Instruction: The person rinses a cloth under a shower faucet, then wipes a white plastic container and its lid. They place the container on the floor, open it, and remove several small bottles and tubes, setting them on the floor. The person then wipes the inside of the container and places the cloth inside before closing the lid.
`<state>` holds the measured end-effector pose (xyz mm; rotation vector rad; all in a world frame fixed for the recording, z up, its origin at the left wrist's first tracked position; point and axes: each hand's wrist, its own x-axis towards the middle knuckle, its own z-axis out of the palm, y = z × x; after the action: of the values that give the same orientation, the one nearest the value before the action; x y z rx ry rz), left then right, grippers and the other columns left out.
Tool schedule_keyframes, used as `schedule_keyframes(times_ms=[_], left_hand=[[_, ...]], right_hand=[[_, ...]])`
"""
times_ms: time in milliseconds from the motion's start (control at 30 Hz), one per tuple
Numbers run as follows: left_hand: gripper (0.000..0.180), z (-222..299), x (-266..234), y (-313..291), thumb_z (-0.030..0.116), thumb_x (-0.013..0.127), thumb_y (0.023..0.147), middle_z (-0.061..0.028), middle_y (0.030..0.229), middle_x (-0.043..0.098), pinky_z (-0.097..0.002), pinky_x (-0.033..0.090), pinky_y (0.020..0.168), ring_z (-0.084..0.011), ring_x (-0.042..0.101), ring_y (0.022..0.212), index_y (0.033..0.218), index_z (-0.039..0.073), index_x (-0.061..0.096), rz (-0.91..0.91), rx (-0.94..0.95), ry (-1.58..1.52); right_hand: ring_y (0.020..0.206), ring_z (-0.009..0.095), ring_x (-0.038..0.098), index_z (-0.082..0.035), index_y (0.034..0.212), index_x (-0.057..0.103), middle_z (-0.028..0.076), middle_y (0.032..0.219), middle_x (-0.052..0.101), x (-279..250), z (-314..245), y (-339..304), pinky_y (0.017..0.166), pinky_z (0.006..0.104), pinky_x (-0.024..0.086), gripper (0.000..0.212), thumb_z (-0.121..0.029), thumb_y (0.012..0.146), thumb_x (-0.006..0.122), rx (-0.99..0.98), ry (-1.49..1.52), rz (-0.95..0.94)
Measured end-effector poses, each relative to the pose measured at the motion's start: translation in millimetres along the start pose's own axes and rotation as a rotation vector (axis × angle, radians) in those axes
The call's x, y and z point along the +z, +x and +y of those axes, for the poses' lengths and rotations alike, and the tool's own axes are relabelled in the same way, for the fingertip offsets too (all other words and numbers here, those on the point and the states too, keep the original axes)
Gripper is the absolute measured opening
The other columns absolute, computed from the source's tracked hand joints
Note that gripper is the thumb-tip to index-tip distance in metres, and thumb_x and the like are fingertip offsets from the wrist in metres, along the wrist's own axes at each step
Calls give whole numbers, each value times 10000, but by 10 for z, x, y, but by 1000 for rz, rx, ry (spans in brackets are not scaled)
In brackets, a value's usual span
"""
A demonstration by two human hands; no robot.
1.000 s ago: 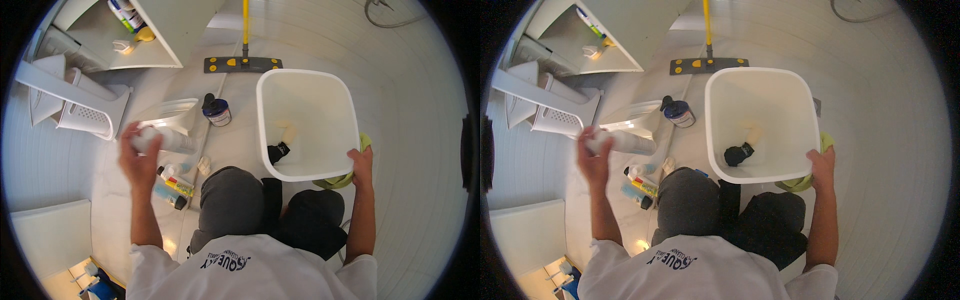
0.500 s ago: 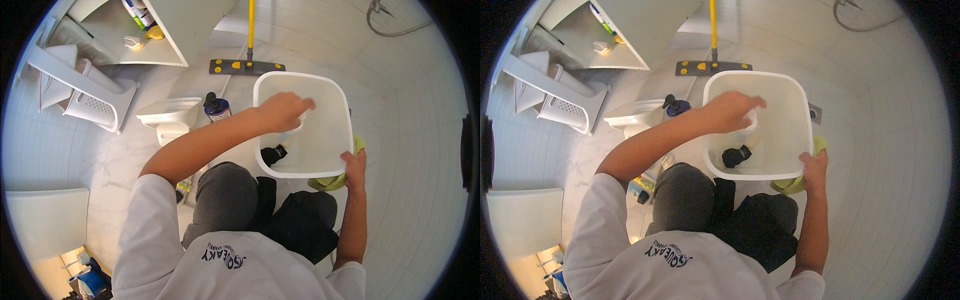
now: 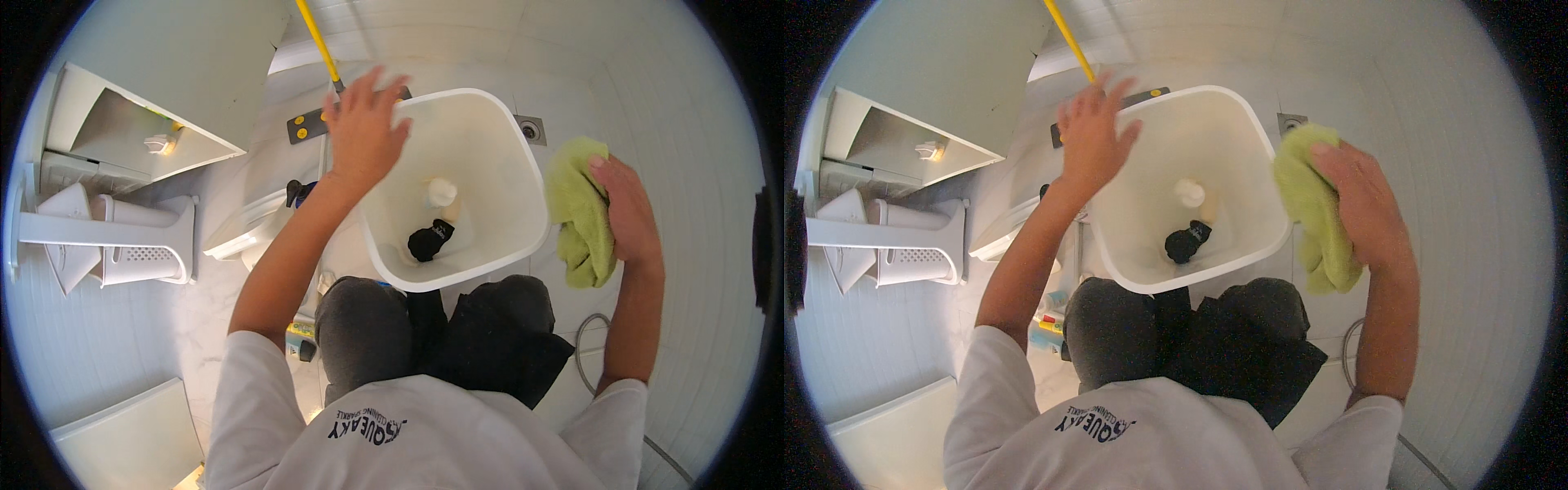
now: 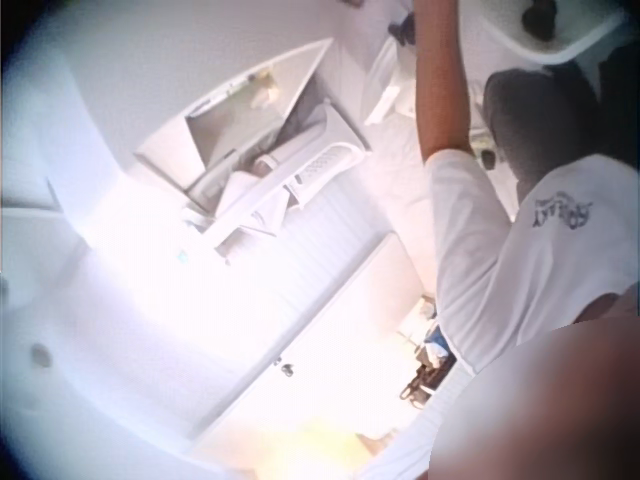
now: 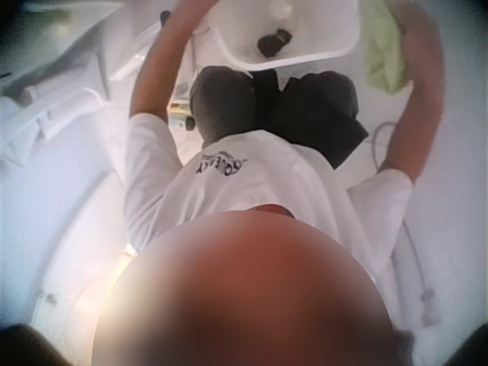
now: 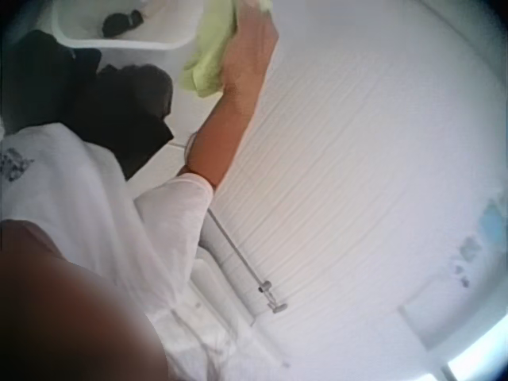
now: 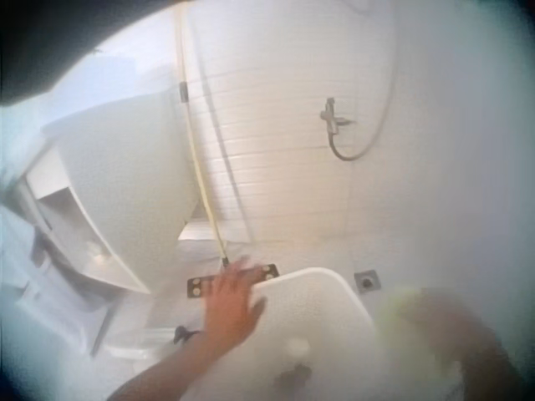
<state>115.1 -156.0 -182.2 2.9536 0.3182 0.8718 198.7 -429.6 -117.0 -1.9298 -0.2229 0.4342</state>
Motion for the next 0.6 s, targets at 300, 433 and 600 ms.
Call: schedule_keyframes(times_ms=[300,433,600], left_hand=[[571,-459,252,-137,150,515,802,-252,1317,220,-477,243,948,-396,270,1194,1285,31,235,-21,-223,-455],[541,-519,342,-243,67,487,791,-261,1316,218,-437,259,948,-418,270,1189,1272,1,249,-4,-314,-478],[540,-365,269,-261,-17,467,760,-281,1301,222,-446,256,949,-415,291,1177,1263,6,273,100,-449,-438]], right_hand=[[671,197,576,25,930,522,115,833,566,1880,190,729,545,318,486,241,-92,720,538,489,-2,-958],[758,214,557,16,972,520,113,915,555,2835,1727,996,610,331,467,298,-169,740,545,561,-288,-969],[868,234,535,4,1023,518,111,1018,540,3462,2892,1060,691,349,443,375,-265,764,555,419,-360,-718]])
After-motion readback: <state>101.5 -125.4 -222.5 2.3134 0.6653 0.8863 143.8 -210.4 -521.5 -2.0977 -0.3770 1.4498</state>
